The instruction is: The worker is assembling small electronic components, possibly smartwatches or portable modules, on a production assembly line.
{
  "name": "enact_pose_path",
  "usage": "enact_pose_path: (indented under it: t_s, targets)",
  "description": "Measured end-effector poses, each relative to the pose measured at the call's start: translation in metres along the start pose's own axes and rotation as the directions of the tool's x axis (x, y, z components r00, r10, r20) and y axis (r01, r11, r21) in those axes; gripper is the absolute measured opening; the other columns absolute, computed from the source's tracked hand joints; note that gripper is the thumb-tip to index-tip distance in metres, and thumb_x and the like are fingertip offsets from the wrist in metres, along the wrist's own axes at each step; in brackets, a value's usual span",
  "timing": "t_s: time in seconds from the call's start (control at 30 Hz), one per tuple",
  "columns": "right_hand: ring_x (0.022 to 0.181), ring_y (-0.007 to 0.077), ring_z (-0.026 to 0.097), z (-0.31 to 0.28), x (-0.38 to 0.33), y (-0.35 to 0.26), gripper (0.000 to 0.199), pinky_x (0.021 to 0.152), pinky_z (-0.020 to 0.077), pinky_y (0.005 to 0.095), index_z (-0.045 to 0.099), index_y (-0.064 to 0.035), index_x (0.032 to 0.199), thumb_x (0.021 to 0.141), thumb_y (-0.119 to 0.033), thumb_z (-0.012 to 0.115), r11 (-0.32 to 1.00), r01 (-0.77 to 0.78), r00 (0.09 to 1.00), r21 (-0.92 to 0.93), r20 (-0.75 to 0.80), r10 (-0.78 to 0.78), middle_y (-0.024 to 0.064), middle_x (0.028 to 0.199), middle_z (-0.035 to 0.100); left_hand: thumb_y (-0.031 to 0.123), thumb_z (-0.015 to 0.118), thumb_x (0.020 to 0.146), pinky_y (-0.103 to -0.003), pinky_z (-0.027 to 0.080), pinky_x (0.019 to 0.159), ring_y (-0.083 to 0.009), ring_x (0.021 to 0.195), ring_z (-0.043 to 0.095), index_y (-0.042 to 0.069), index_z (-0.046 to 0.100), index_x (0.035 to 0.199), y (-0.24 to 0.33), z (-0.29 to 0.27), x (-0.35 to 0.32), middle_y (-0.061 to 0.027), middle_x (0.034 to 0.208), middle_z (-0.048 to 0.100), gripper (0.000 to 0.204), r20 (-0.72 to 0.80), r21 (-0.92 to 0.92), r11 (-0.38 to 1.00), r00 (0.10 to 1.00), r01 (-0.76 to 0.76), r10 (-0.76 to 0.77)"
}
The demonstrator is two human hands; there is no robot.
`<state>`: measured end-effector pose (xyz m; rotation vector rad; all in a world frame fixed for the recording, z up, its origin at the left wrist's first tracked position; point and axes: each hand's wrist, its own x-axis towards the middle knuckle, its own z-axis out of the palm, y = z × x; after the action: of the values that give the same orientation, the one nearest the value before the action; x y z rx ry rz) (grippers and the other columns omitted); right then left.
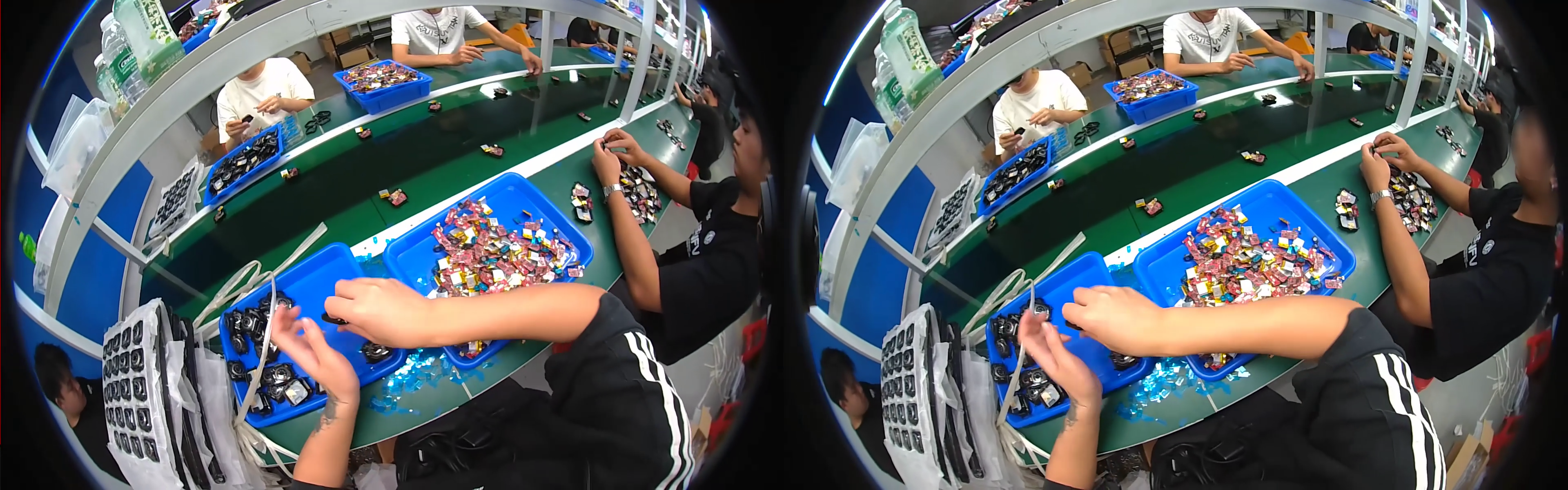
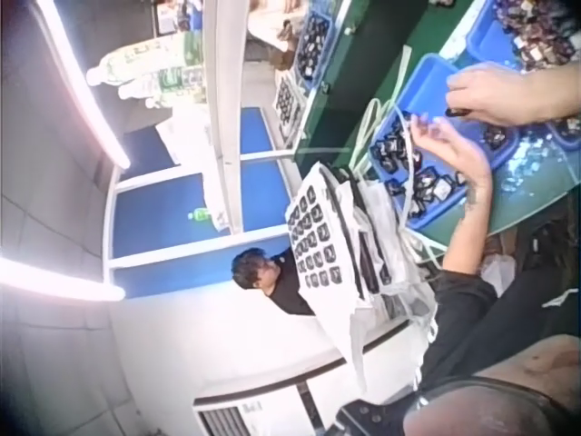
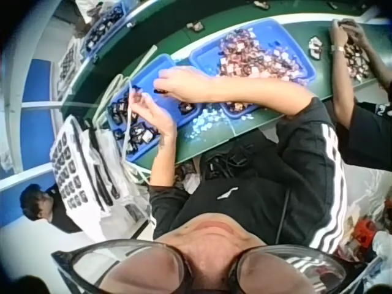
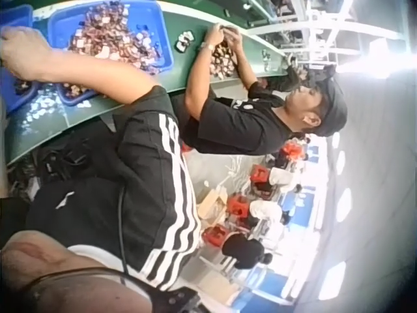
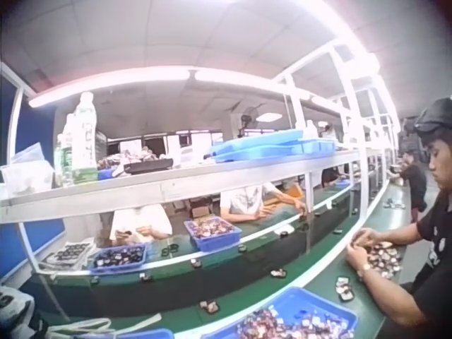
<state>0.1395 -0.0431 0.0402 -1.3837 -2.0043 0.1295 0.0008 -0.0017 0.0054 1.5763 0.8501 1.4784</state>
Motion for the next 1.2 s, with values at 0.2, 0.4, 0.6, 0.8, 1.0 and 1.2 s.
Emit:
enact_pose_path:
  t_s: [0.2, 0.4, 0.6, 0.8, 1.0, 1.2]
  targets:
    - [0.092, 0.028, 0.062, -0.031, -0.045, -0.013, 0.023, 0.071, 0.0541, 0.0364, 0.062, -0.0045, 0.103, 0.081, -0.003, 0.067, 0.997, -0.036, 0.999, 0.075, -0.021, 0.038, 0.0123, 0.103, 0.057, 0.027, 0.038, 0.105, -0.027, 0.05, 0.057, -0.017, 0.065, 0.059, 0.001, 0.054, 0.107, 0.003, 0.006, -0.006, -0.0116, 0.092, 0.063, 0.03, 0.677, -0.329, 0.58, 0.614, 0.745, -0.405]
    - [0.081, 0.0279, 0.064, -0.079, -0.108, 0.028, 0.023, 0.071, 0.0524, 0.0363, 0.065, -0.0058, 0.1, 0.078, -0.008, 0.074, 0.75, -0.584, 0.789, -0.31, -0.433, 0.436, 0.0116, 0.102, 0.06, 0.019, 0.046, 0.102, -0.032, 0.06, 0.072, -0.0265, 0.083, 0.07, -0.001, 0.053, 0.115, 0.004, 0.01, -0.01, -0.0187, 0.104, 0.067, 0.024, 0.618, -0.269, 0.589, 0.606, 0.762, -0.502]
    - [0.08, 0.0297, 0.064, -0.081, -0.131, 0.047, 0.014, 0.069, 0.0498, 0.0388, 0.064, -0.0021, 0.089, 0.078, -0.007, 0.073, 0.689, -0.711, 0.683, -0.14, -0.372, 0.629, 0.012, 0.081, 0.062, 0.014, 0.055, 0.098, -0.026, 0.058, 0.063, -0.0179, 0.08, 0.066, 0.006, 0.056, 0.124, 0.015, 0.008, -0.004, -0.0126, 0.111, 0.061, 0.028, 0.661, -0.239, 0.521, 0.531, 0.819, -0.531]
    - [0.075, 0.0299, 0.063, -0.086, -0.102, 0.003, 0.01, 0.067, 0.0492, 0.0368, 0.063, -0.0001, 0.086, 0.078, 0.002, 0.07, 0.897, -0.435, 0.858, -0.084, -0.341, 0.384, 0.0122, 0.08, 0.062, 0.007, 0.063, 0.091, -0.02, 0.047, 0.062, -0.0087, 0.082, 0.055, 0.005, 0.066, 0.116, 0.004, 0.002, -0.005, -0.0058, 0.104, 0.054, 0.025, 0.65, -0.1, 0.881, 0.701, 0.462, -0.294]
    - [0.069, 0.0179, 0.064, -0.062, -0.082, -0.033, 0.008, 0.055, 0.0491, 0.0284, 0.066, 0.0017, 0.084, 0.079, 0.002, 0.072, 0.874, -0.423, 0.887, 0.241, -0.087, 0.453, 0.0097, 0.078, 0.063, 0.01, 0.081, 0.076, -0.019, 0.041, 0.057, -0.0056, 0.075, 0.05, 0.007, 0.075, 0.096, 0.02, 0.002, -0.007, -0.0015, 0.098, 0.052, 0.021, 0.754, -0.009, 0.959, 0.631, 0.285, -0.18]
    - [0.073, 0.0125, 0.063, -0.047, -0.079, -0.03, 0.006, 0.061, 0.0532, 0.0241, 0.067, 0.0028, 0.087, 0.082, 0.002, 0.07, 0.66, -0.464, 0.814, 0.591, -0.012, 0.581, 0.0085, 0.083, 0.064, 0.01, 0.077, 0.081, -0.024, 0.043, 0.067, -0.0099, 0.082, 0.054, 0.001, 0.073, 0.089, 0.009, 0.002, -0.008, -0.0035, 0.088, 0.057, 0.012, 0.755, -0.148, 0.939, 0.649, 0.31, -0.096]
